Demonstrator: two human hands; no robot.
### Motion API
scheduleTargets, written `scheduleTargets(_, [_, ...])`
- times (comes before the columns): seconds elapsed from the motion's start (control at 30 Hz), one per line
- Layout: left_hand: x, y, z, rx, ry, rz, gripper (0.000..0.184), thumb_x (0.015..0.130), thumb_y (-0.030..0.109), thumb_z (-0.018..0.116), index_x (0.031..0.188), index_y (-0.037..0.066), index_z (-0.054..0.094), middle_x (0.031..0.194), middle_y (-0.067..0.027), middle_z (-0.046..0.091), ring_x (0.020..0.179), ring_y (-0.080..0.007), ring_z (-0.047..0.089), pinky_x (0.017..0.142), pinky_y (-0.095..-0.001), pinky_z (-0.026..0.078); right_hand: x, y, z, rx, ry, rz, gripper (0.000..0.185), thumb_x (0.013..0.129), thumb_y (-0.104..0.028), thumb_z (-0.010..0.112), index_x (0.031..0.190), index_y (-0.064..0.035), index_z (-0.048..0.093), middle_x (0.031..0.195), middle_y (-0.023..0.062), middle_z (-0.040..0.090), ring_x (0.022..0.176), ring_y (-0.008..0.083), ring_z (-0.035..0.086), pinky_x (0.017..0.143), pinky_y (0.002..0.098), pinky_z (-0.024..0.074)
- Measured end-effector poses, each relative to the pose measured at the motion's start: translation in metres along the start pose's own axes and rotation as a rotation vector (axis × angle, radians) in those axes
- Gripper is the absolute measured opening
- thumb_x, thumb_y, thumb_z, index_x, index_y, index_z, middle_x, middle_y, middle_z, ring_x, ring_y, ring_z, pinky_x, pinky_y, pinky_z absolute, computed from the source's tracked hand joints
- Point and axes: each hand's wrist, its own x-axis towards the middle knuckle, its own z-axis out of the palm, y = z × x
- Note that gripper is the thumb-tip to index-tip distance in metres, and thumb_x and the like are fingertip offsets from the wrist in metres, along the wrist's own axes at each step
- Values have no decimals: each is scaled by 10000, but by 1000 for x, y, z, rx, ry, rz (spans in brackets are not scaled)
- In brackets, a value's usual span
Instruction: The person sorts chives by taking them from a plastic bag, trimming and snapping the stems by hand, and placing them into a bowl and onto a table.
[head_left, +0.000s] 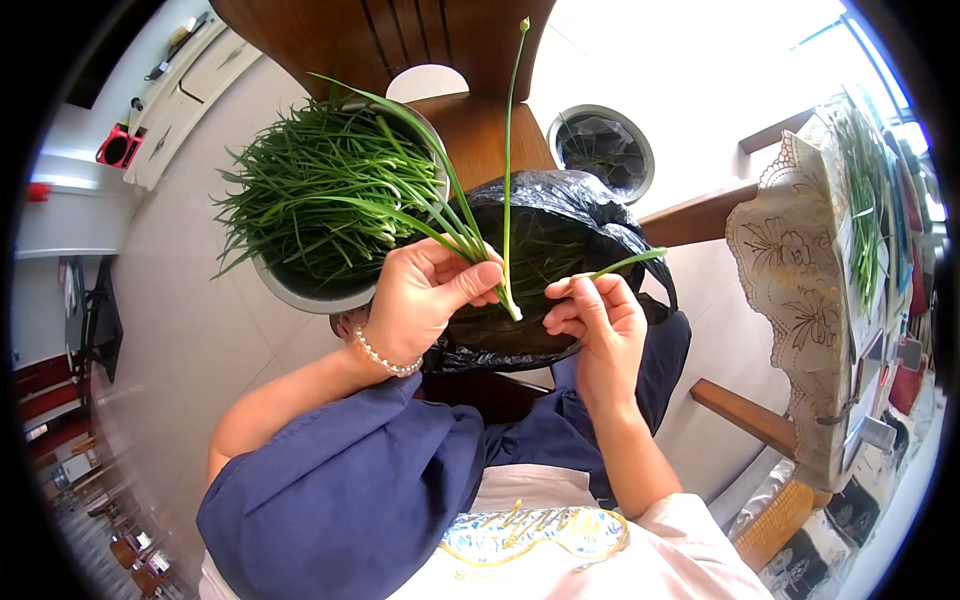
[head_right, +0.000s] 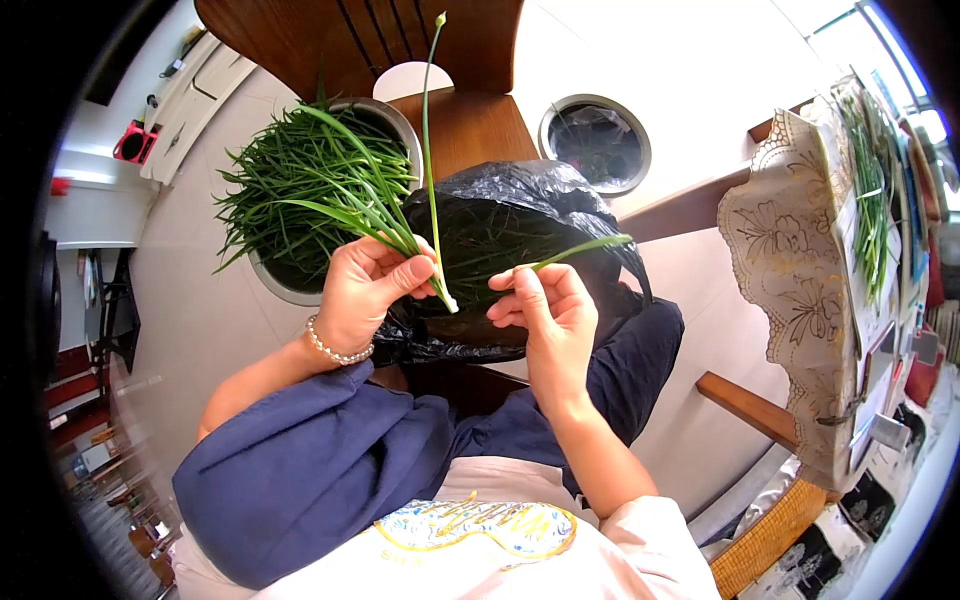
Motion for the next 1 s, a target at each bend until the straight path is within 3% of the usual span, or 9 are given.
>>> scheduleTargets(0.03, [0, -2, -1, 1, 0, 0, 122, 795, 93, 631, 889, 18, 614, 794, -30, 627, 694, -84, 584, 631, -213, 484, 3, -4, -2, -31, 34, 13, 103, 873, -97, 515, 839, -3, 489, 795, 104, 615, 596, 96, 559, 560, 201, 459])
scheduleTargets(0.07, [-1, -4, 0, -7, -53, -51, 127, 795, 104, 634, 891, 23, 615, 802, -22, 627, 701, -81, 580, 625, -211, 476, 8, -4, -12, -184, -150, 69, 108, 866, -102, 529, 840, 0, 503, 775, 90, 615, 595, 89, 557, 559, 201, 458])
scheduleTargets(0.17, [1, -11, 0, -63, -204, -165, 184, 787, 114, 645, 954, 41, 619, 884, -21, 625, 802, -78, 558, 656, -222, 460, 8, -10, -13, -398, -378, 229, 94, 838, -62, 561, 850, 30, 544, 749, 44, 600, 632, 58, 545, 573, 192, 447])
scheduleTargets(0.23, [2, -20, -3, -15, -249, -161, 232, 799, 121, 626, 1016, 43, 602, 1038, -70, 600, 877, -97, 568, 723, -236, 471, 8, -8, -12, -297, -410, 262, 103, 829, -43, 568, 884, 45, 568, 753, 25, 592, 658, 48, 538, 601, 188, 447])
scheduleTargets(0.3, [2, -20, -2, -36, -266, -190, 224, 801, 118, 624, 1007, 33, 605, 1019, -68, 607, 880, -98, 568, 734, -234, 467, 9, -10, -10, -340, -456, 272, 136, 831, -42, 566, 928, 52, 576, 764, 17, 590, 675, 46, 535, 623, 187, 448])
scheduleTargets(0.57, [3, -15, -4, -36, -217, -195, 168, 783, 107, 646, 912, 1, 626, 871, -50, 644, 791, -92, 589, 723, -223, 466, 1, -4, -4, -382, -284, 84, 134, 838, -99, 586, 876, 30, 587, 692, -20, 567, 622, 16, 484, 556, 161, 395])
scheduleTargets(0.83, [2, -16, -5, -11, -221, -270, 178, 782, 156, 653, 916, 40, 635, 871, -24, 648, 769, -69, 576, 673, -209, 435, 1, 0, -1, -387, -322, 116, 120, 846, -97, 570, 840, 22, 585, 670, -19, 561, 602, 15, 471, 538, 167, 387])
scheduleTargets(0.9, [3, -21, -6, 14, -200, -324, 173, 784, 154, 650, 920, 48, 637, 898, -30, 646, 779, -77, 580, 679, -215, 437, 3, 4, -6, -539, -312, 90, 158, 855, -140, 561, 832, 14, 592, 652, -13, 565, 584, 24, 469, 526, 179, 389])
scheduleTargets(1.0, [2, -23, -7, 35, -216, -352, 190, 784, 158, 650, 940, 52, 631, 917, -34, 642, 782, -80, 582, 698, -220, 442, 8, 5, -6, -411, -187, 72, 190, 877, -170, 525, 890, 4, 598, 688, -2, 577, 564, 29, 450, 510, 172, 367])
